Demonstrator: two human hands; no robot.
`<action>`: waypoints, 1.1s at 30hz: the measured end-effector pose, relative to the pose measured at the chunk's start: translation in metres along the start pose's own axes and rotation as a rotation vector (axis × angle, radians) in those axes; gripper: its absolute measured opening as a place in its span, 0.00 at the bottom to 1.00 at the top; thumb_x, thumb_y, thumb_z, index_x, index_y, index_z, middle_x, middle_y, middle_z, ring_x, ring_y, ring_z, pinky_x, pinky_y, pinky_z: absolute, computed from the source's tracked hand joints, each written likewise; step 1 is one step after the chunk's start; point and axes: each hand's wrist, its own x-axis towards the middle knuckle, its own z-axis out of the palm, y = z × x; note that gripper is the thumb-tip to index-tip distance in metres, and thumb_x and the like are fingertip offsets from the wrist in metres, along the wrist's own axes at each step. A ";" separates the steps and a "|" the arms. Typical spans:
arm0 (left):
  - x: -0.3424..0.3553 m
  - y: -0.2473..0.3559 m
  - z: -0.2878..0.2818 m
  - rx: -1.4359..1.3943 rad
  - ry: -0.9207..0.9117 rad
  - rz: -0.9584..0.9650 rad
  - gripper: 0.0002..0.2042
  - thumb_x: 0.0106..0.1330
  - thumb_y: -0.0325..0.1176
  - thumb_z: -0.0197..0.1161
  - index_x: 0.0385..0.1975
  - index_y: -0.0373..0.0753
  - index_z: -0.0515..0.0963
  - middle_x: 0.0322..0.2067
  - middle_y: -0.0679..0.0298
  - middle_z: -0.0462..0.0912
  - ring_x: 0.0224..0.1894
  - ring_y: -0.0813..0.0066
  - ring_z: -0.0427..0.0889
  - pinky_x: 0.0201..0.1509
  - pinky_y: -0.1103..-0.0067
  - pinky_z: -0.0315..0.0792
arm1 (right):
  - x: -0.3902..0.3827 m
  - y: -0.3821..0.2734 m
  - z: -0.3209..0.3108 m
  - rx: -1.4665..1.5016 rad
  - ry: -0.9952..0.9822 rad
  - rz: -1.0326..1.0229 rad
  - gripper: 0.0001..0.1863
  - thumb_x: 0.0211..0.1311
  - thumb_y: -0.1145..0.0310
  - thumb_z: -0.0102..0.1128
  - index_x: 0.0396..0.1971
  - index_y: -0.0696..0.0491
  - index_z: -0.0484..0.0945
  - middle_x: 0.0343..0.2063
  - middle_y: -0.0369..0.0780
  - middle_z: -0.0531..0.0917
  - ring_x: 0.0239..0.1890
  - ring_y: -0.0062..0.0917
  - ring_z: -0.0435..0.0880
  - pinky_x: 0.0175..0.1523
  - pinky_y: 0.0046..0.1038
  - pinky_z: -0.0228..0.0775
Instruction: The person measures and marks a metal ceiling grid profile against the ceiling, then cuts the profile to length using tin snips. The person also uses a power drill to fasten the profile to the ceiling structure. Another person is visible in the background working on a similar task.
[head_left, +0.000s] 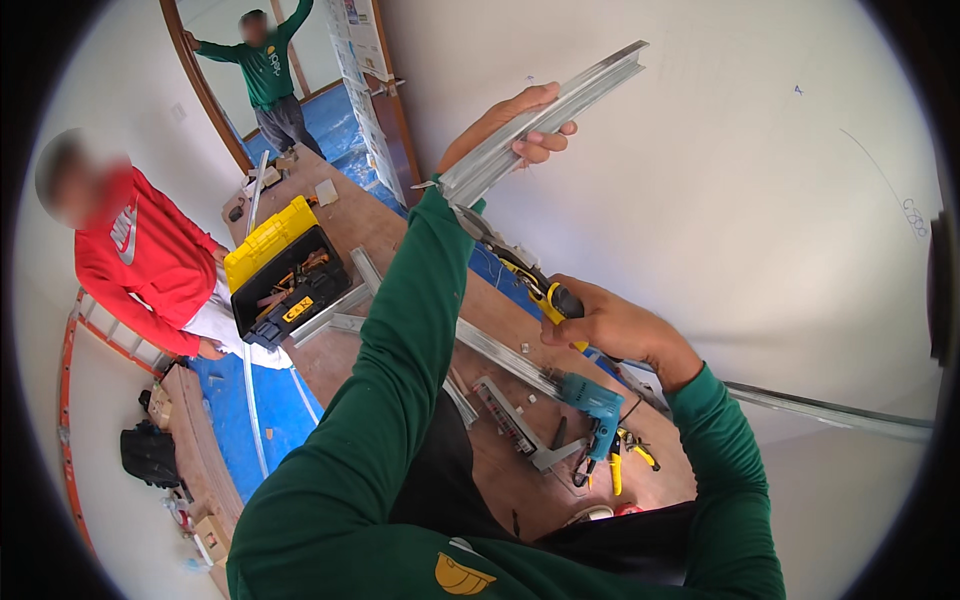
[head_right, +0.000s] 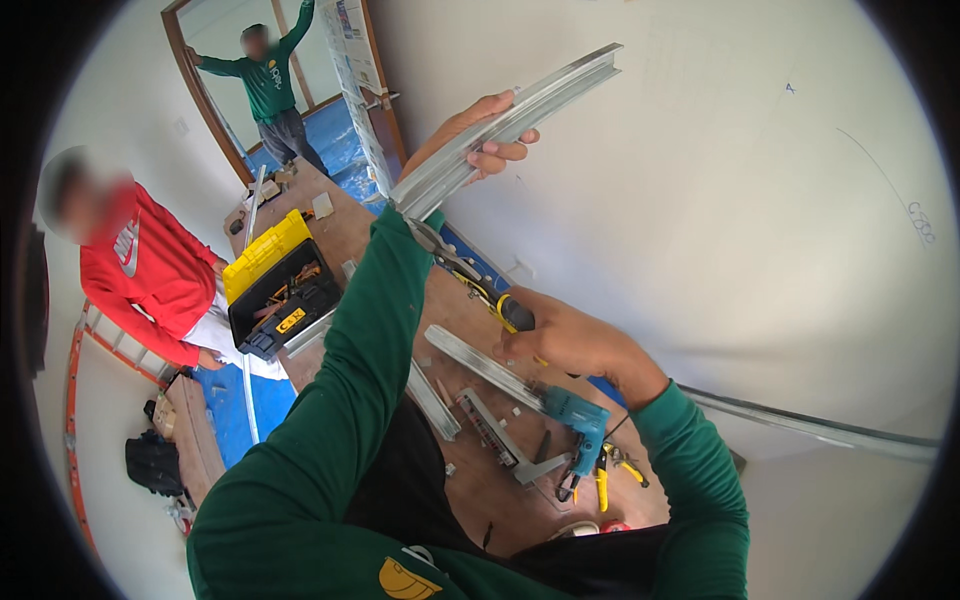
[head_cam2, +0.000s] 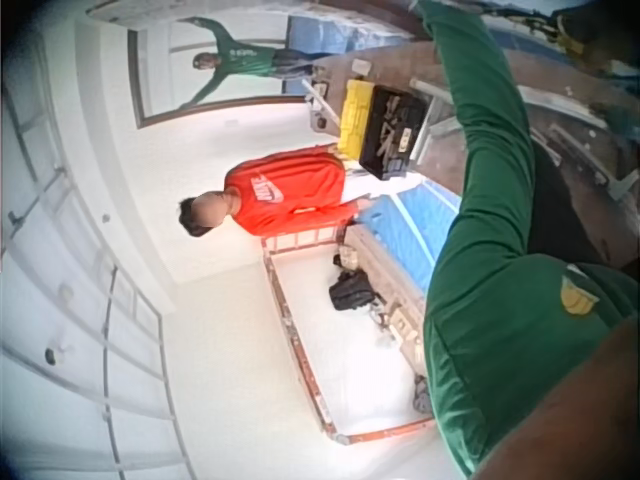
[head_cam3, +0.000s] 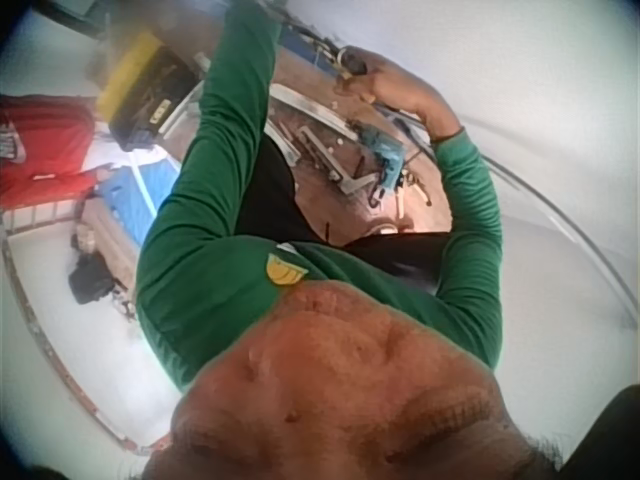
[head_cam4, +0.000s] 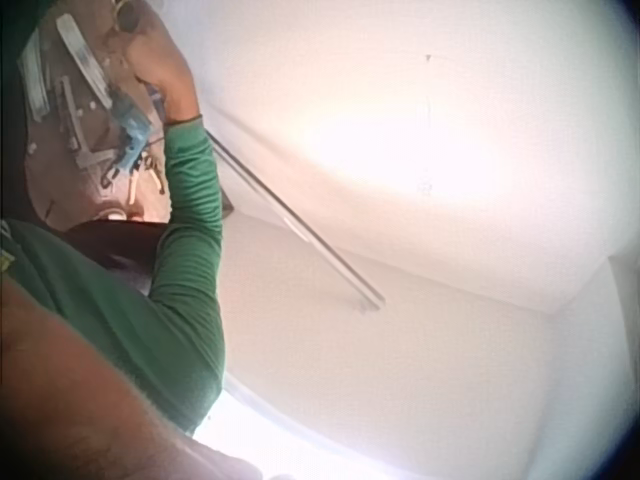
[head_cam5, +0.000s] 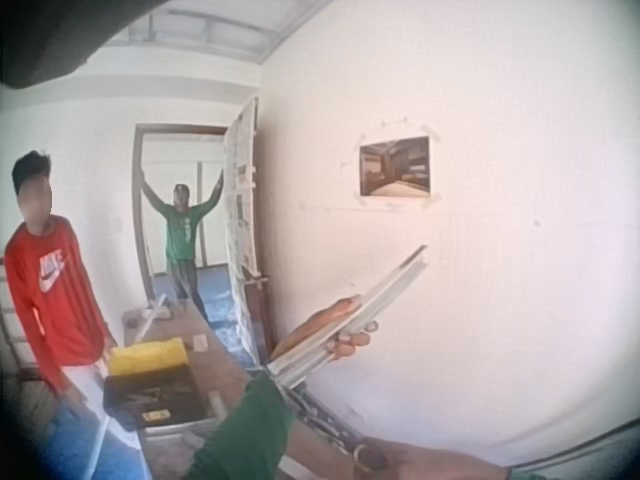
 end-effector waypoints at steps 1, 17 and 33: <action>0.000 -0.001 0.000 0.040 -0.008 0.036 0.23 0.86 0.55 0.57 0.50 0.36 0.74 0.25 0.74 0.73 0.18 0.97 0.67 0.16 0.94 0.61 | 0.001 0.001 0.001 -0.007 0.008 0.002 0.34 0.68 0.59 0.72 0.68 0.62 0.74 0.40 0.38 0.88 0.42 0.22 0.83 0.47 0.27 0.74; 0.010 0.004 -0.028 0.040 -0.074 -0.097 0.27 0.88 0.46 0.56 0.72 0.31 0.61 0.42 0.61 0.73 0.27 0.96 0.68 0.15 0.99 0.65 | 0.013 0.003 0.015 -0.135 0.148 -0.022 0.34 0.67 0.62 0.72 0.68 0.64 0.73 0.36 0.43 0.83 0.35 0.31 0.81 0.43 0.36 0.75; 0.027 -0.012 -0.036 -0.214 -0.084 -0.007 0.25 0.85 0.48 0.60 0.64 0.32 0.65 0.41 0.62 0.74 0.30 0.90 0.71 0.18 0.93 0.64 | 0.001 0.005 0.002 -0.043 0.129 0.061 0.26 0.66 0.64 0.73 0.59 0.59 0.77 0.33 0.37 0.81 0.35 0.25 0.83 0.42 0.33 0.78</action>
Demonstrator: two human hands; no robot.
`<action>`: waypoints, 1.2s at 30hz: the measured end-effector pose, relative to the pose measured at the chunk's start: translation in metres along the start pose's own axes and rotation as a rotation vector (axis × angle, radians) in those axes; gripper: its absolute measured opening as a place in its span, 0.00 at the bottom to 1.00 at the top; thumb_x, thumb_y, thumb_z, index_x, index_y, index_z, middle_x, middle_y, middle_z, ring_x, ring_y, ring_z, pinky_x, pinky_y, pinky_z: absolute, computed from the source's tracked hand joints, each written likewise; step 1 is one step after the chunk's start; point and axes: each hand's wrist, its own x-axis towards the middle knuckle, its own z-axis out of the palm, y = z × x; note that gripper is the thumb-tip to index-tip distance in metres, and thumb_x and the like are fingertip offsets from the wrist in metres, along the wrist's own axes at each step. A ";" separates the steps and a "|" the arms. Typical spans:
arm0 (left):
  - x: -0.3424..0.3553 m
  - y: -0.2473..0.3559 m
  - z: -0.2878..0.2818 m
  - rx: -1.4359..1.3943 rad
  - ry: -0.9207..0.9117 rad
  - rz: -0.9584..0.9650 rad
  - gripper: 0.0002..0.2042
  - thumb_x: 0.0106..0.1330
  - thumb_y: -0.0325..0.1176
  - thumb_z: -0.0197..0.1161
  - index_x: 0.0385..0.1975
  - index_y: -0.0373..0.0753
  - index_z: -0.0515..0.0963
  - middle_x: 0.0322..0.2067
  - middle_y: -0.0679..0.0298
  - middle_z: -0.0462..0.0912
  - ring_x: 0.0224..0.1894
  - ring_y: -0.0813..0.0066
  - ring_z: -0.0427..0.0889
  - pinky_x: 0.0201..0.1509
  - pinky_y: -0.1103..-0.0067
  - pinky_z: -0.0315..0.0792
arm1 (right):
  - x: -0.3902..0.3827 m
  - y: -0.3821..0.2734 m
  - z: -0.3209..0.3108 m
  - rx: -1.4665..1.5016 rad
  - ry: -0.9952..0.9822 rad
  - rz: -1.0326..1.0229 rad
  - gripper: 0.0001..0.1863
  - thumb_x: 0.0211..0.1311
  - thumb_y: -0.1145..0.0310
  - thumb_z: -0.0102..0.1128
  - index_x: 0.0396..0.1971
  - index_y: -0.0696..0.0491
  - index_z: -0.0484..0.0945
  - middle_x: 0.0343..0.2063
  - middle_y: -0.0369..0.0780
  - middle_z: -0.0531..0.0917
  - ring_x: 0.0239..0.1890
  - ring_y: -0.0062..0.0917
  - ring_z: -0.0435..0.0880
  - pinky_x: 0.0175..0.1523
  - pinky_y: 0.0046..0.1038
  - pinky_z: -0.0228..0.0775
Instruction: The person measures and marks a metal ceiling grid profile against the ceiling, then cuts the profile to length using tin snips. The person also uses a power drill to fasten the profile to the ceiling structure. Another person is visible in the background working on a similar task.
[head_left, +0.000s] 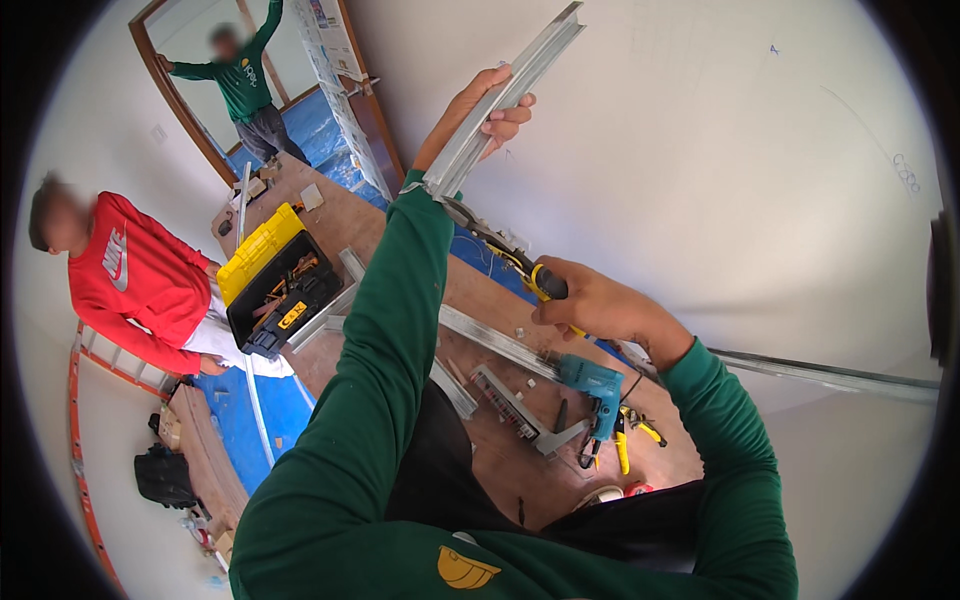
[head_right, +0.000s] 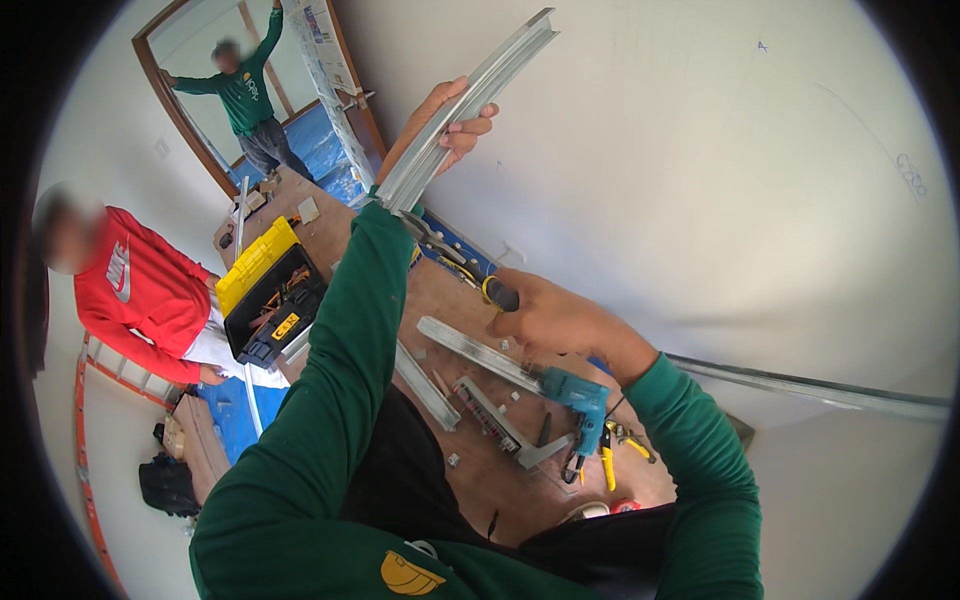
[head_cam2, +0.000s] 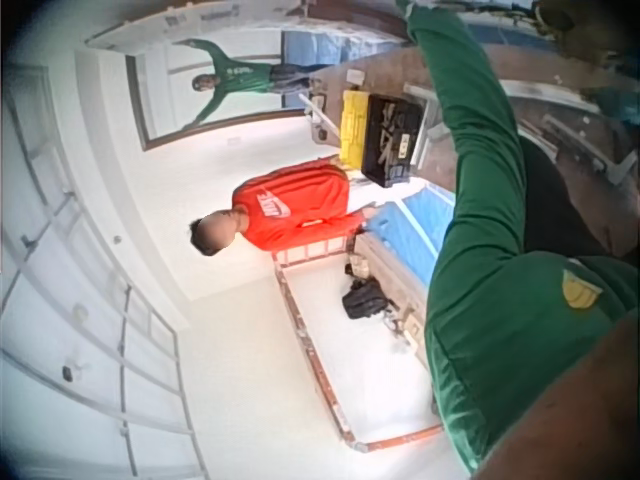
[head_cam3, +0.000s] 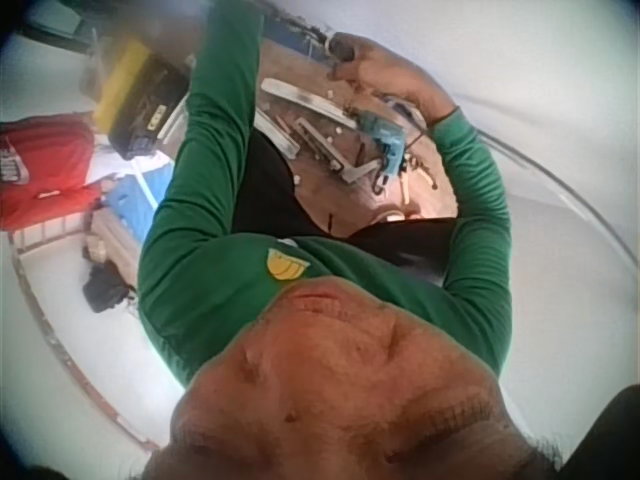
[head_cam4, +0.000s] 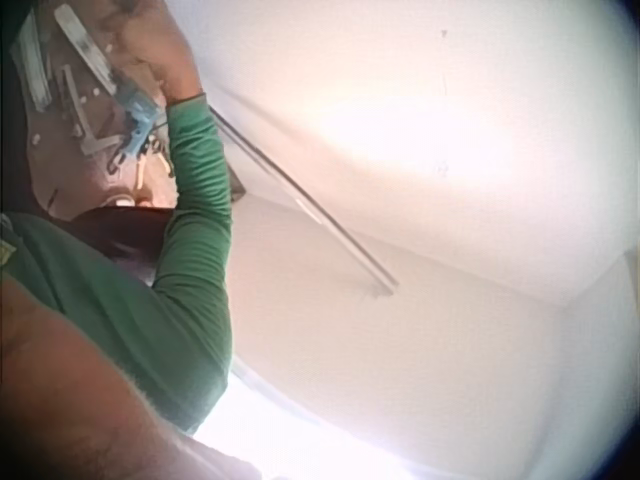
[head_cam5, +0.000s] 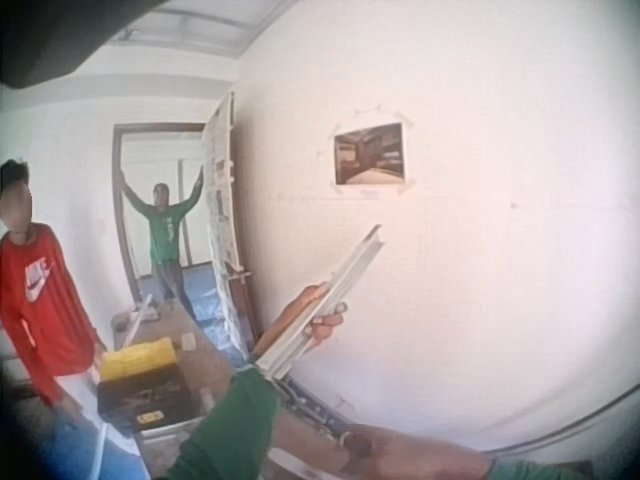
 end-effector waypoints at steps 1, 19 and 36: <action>-0.001 -0.001 0.002 0.003 0.011 0.008 0.23 0.83 0.49 0.65 0.58 0.34 0.70 0.39 0.64 0.75 0.31 0.90 0.73 0.20 0.91 0.64 | -0.002 -0.003 -0.001 -0.059 0.046 -0.049 0.26 0.65 0.65 0.72 0.60 0.59 0.77 0.33 0.39 0.82 0.33 0.28 0.84 0.42 0.35 0.79; -0.055 -0.020 0.012 1.042 0.494 -0.203 0.27 0.87 0.53 0.57 0.66 0.33 0.72 0.44 0.55 0.87 0.31 0.68 0.88 0.35 0.70 0.87 | 0.037 0.055 0.017 -0.679 0.302 -0.173 0.20 0.62 0.74 0.64 0.54 0.58 0.72 0.30 0.58 0.87 0.35 0.60 0.87 0.44 0.58 0.80; -0.031 0.012 -0.087 1.107 0.969 0.768 0.39 0.80 0.68 0.61 0.65 0.31 0.76 0.53 0.49 0.86 0.37 0.64 0.93 0.34 0.70 0.86 | 0.029 0.051 0.009 -1.035 0.661 -0.011 0.25 0.61 0.68 0.69 0.57 0.59 0.75 0.43 0.49 0.84 0.50 0.42 0.89 0.52 0.48 0.80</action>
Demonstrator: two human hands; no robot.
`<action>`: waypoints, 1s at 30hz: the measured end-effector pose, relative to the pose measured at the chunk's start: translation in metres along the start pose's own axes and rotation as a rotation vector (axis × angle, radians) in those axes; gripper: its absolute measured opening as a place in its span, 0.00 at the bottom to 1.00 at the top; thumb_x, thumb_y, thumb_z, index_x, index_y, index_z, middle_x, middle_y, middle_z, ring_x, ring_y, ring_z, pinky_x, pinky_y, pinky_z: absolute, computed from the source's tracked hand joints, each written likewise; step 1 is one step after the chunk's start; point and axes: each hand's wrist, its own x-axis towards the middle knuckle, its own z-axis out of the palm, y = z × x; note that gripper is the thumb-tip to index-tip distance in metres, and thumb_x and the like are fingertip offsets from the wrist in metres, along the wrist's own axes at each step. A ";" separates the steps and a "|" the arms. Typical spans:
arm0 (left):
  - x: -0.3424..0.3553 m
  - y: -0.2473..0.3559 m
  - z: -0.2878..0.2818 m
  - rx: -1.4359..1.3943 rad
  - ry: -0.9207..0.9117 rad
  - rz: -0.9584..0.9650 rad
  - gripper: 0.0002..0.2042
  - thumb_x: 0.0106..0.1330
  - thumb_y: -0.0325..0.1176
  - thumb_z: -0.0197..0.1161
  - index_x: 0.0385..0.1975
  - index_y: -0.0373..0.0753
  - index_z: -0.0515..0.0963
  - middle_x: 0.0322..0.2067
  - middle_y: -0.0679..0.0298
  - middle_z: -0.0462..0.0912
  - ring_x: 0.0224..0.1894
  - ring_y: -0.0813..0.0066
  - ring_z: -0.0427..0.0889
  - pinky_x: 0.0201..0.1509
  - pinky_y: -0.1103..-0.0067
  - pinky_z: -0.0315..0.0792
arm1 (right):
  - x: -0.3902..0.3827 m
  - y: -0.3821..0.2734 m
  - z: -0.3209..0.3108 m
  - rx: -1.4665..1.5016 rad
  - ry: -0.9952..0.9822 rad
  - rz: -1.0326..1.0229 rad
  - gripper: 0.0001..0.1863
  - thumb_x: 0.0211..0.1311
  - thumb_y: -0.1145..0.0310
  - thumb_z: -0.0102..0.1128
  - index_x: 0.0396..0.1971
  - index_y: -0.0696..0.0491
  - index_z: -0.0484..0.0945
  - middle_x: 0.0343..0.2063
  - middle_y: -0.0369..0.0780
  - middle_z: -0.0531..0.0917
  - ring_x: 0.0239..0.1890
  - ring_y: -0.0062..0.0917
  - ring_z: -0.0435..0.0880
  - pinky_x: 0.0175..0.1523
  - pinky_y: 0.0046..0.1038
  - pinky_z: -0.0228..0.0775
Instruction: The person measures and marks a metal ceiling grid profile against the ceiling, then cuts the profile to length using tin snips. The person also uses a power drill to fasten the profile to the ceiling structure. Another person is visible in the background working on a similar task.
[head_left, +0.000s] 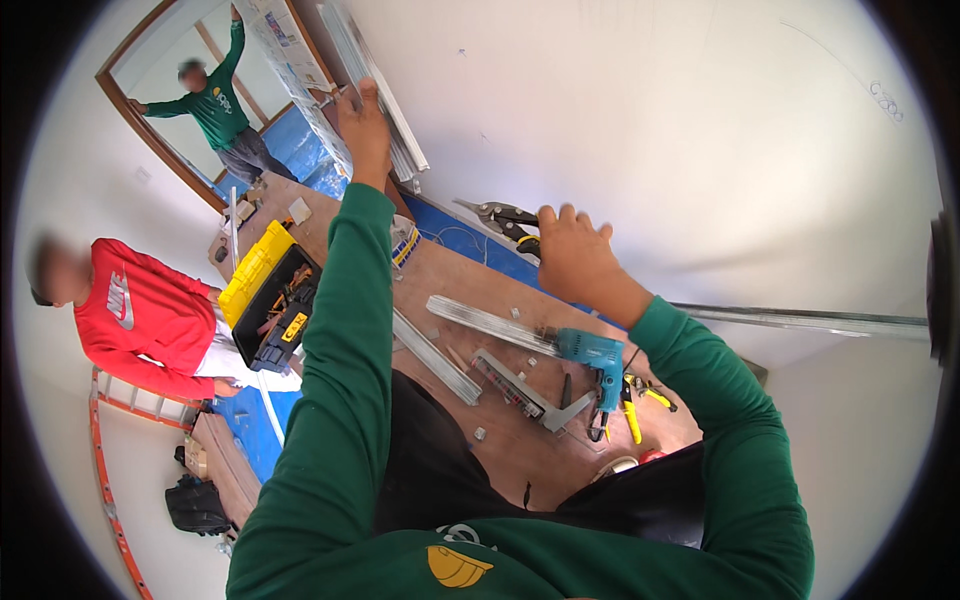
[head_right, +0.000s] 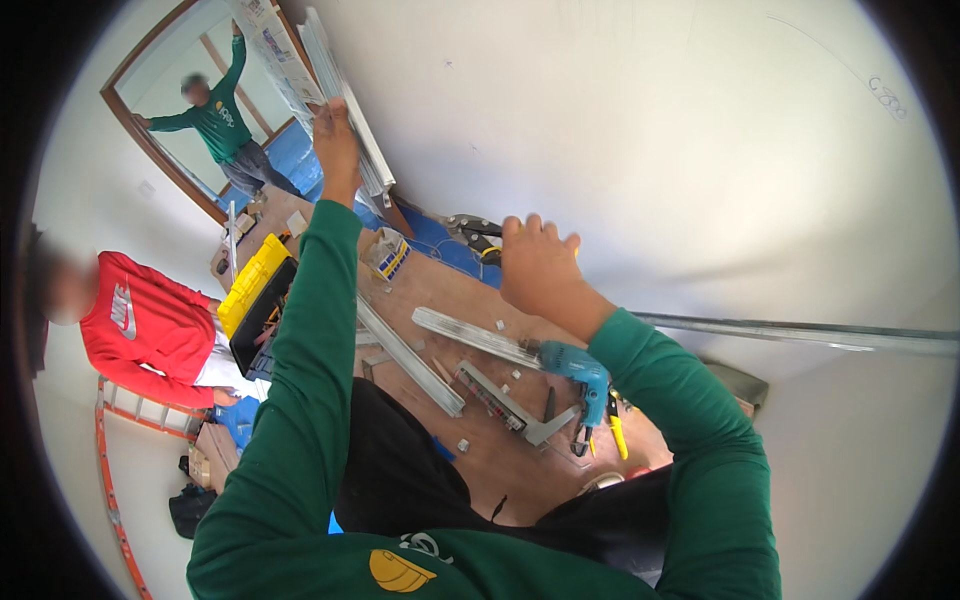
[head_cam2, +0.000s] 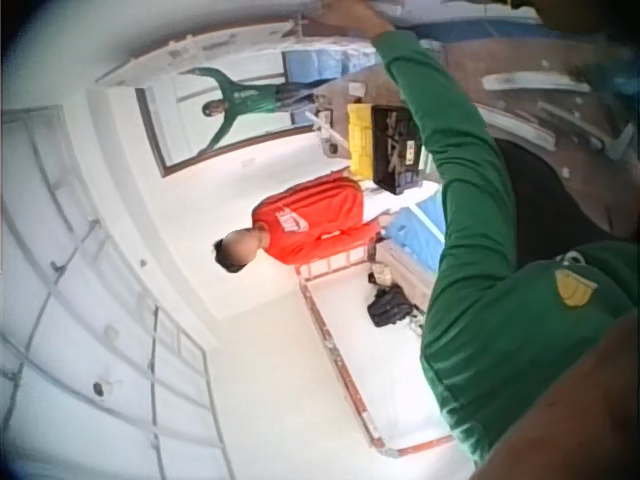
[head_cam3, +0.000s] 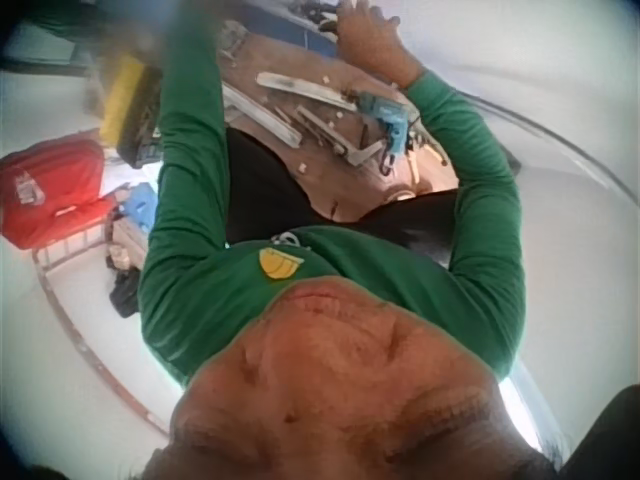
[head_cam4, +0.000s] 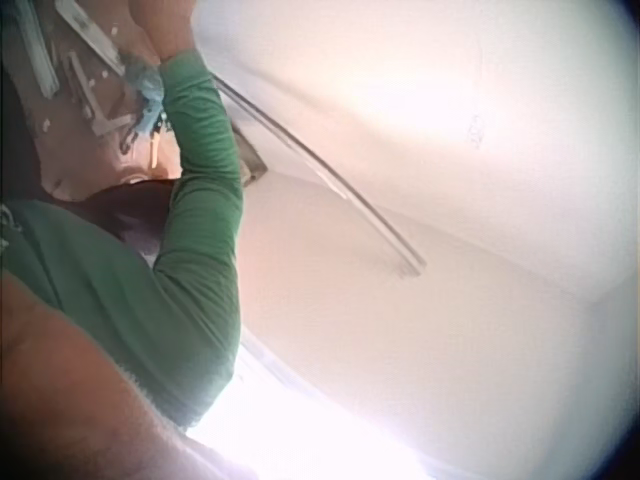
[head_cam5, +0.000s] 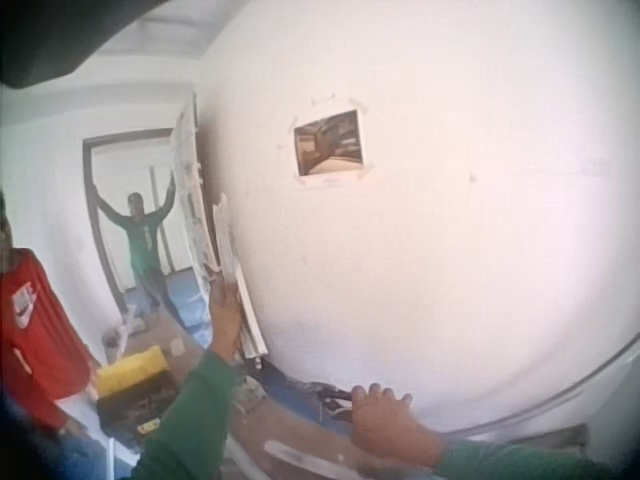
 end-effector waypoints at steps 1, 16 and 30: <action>0.011 0.010 -0.003 -0.172 -0.048 -0.008 0.38 0.80 0.70 0.59 0.64 0.34 0.77 0.49 0.53 0.85 0.34 0.68 0.91 0.33 0.72 0.85 | 0.005 0.004 -0.006 0.199 -0.115 0.050 0.26 0.62 0.68 0.69 0.58 0.60 0.76 0.45 0.49 0.84 0.51 0.42 0.89 0.51 0.45 0.80; 0.018 0.083 -0.019 -1.438 -0.533 -0.806 0.24 0.76 0.45 0.60 0.53 0.24 0.72 0.39 0.51 0.75 0.37 0.66 0.74 0.37 0.72 0.74 | 0.009 0.030 -0.040 1.314 -0.659 -0.142 0.28 0.61 0.72 0.68 0.63 0.56 0.76 0.42 0.36 0.84 0.41 0.22 0.82 0.45 0.27 0.76; -0.007 0.091 -0.019 -1.851 -1.054 -0.911 0.34 0.83 0.35 0.51 0.79 0.22 0.48 0.63 0.39 0.64 0.47 0.65 0.71 0.40 0.72 0.78 | 0.002 0.010 -0.051 1.142 -0.752 -0.218 0.29 0.64 0.67 0.70 0.64 0.57 0.76 0.45 0.36 0.85 0.52 0.25 0.82 0.59 0.29 0.73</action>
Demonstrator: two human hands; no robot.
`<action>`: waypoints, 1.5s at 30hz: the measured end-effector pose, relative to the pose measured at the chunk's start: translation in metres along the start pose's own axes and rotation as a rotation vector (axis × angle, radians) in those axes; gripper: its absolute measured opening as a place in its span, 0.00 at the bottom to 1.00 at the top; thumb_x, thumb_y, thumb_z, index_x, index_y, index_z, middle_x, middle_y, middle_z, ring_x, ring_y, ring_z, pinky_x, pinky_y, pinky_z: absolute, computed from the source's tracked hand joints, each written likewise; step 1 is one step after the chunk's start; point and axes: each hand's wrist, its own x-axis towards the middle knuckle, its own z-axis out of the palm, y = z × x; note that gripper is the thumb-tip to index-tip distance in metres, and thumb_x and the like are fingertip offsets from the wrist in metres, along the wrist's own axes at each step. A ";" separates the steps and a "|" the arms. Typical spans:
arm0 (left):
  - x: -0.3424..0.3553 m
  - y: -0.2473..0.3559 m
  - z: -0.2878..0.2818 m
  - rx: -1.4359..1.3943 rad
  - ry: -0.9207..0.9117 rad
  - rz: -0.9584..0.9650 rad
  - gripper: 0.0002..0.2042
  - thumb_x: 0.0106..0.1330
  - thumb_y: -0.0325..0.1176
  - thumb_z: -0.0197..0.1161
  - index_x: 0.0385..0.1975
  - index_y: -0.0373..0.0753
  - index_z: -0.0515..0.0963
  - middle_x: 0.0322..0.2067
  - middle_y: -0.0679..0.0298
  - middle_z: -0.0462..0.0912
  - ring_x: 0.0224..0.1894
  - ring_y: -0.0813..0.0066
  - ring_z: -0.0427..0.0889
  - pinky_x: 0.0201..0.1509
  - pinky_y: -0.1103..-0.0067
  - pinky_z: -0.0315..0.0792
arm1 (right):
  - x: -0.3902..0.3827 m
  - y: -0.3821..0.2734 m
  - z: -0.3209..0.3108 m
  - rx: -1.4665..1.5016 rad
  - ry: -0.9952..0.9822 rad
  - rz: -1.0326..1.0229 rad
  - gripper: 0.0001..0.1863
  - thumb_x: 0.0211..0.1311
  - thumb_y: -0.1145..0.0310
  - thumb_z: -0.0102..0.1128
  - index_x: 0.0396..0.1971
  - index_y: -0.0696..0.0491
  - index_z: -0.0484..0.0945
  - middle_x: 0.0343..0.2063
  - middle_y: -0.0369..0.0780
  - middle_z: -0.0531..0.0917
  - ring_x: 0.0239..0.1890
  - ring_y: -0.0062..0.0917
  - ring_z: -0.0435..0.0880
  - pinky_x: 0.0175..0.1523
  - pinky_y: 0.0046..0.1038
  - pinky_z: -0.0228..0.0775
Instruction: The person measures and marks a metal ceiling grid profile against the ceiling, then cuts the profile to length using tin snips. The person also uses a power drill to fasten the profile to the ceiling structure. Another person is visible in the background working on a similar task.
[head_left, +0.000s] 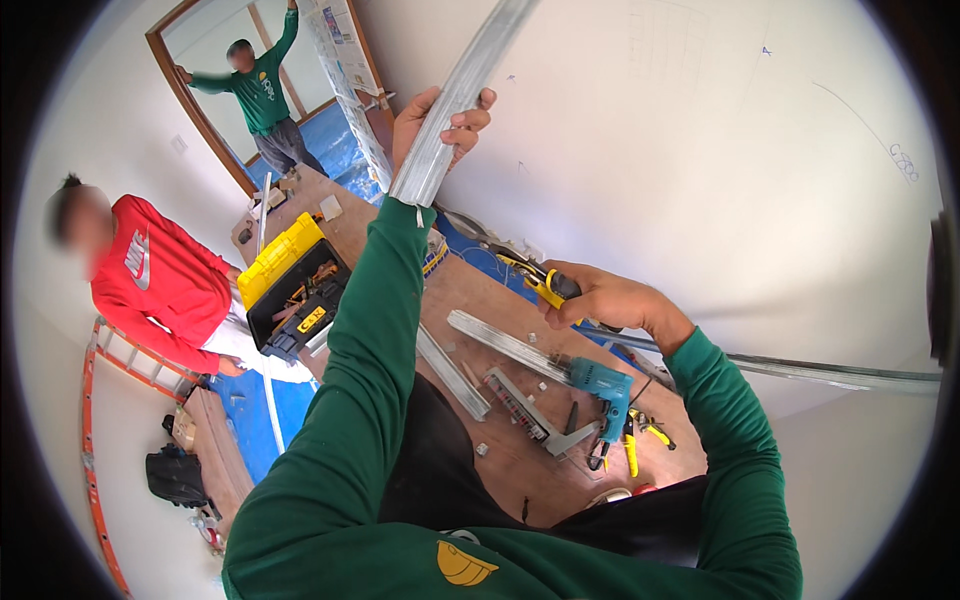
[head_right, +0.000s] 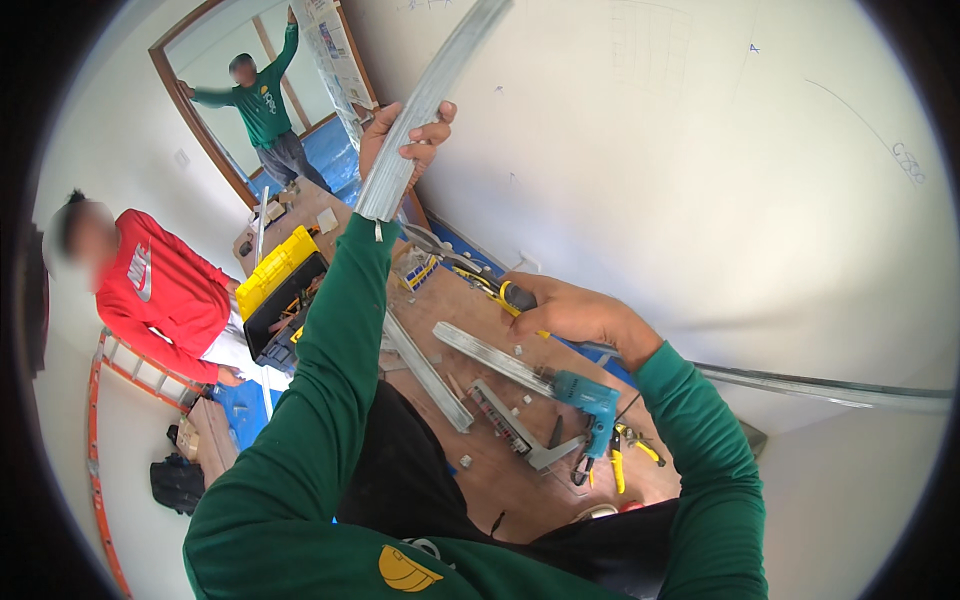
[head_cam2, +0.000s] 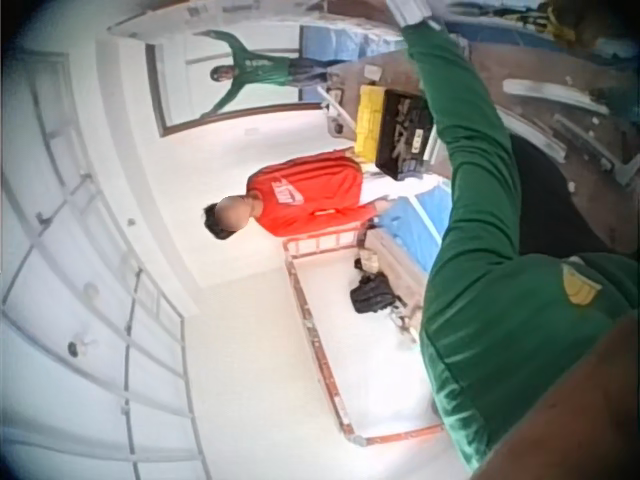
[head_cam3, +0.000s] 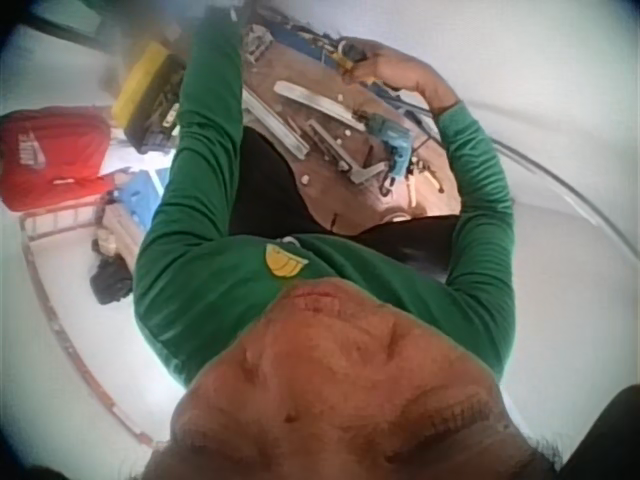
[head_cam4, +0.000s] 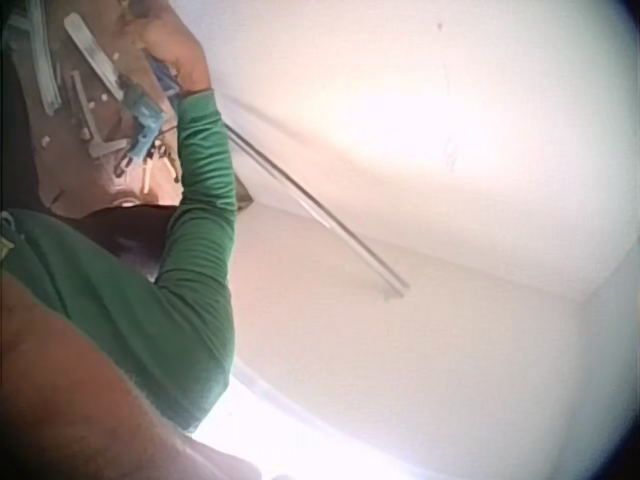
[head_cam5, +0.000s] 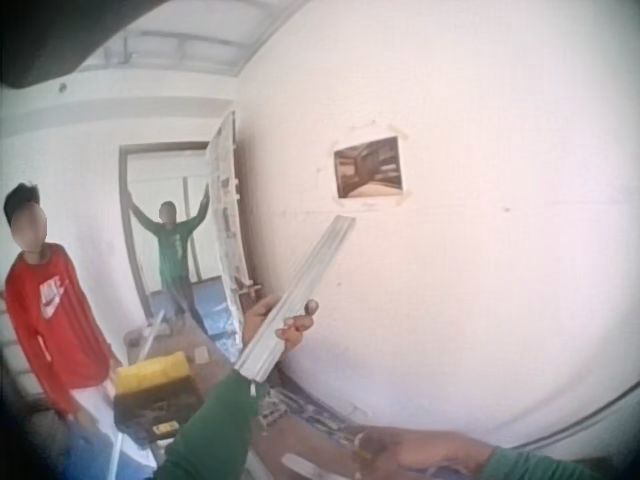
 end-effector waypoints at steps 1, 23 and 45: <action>0.002 -0.002 -0.002 -0.005 0.008 -0.037 0.34 0.84 0.35 0.49 0.80 0.22 0.47 0.62 0.39 0.64 0.47 0.65 0.71 0.40 0.72 0.78 | 0.001 0.000 0.001 -0.003 -0.010 0.022 0.30 0.64 0.67 0.70 0.65 0.57 0.75 0.46 0.36 0.85 0.52 0.25 0.82 0.60 0.29 0.73; 0.028 -0.028 -0.015 0.384 0.161 -0.164 0.36 0.85 0.39 0.50 0.84 0.28 0.46 0.56 0.41 0.70 0.42 0.70 0.75 0.31 0.80 0.78 | 0.015 0.014 0.027 0.075 0.091 0.018 0.33 0.69 0.64 0.69 0.71 0.60 0.72 0.41 0.38 0.84 0.43 0.24 0.83 0.49 0.29 0.78; 0.030 -0.043 -0.012 0.302 0.132 -0.316 0.32 0.86 0.39 0.50 0.81 0.27 0.53 0.52 0.43 0.75 0.38 0.73 0.75 0.27 0.81 0.76 | 0.011 0.000 0.050 -0.135 0.288 0.014 0.21 0.68 0.65 0.70 0.57 0.57 0.80 0.32 0.37 0.79 0.36 0.25 0.76 0.44 0.34 0.71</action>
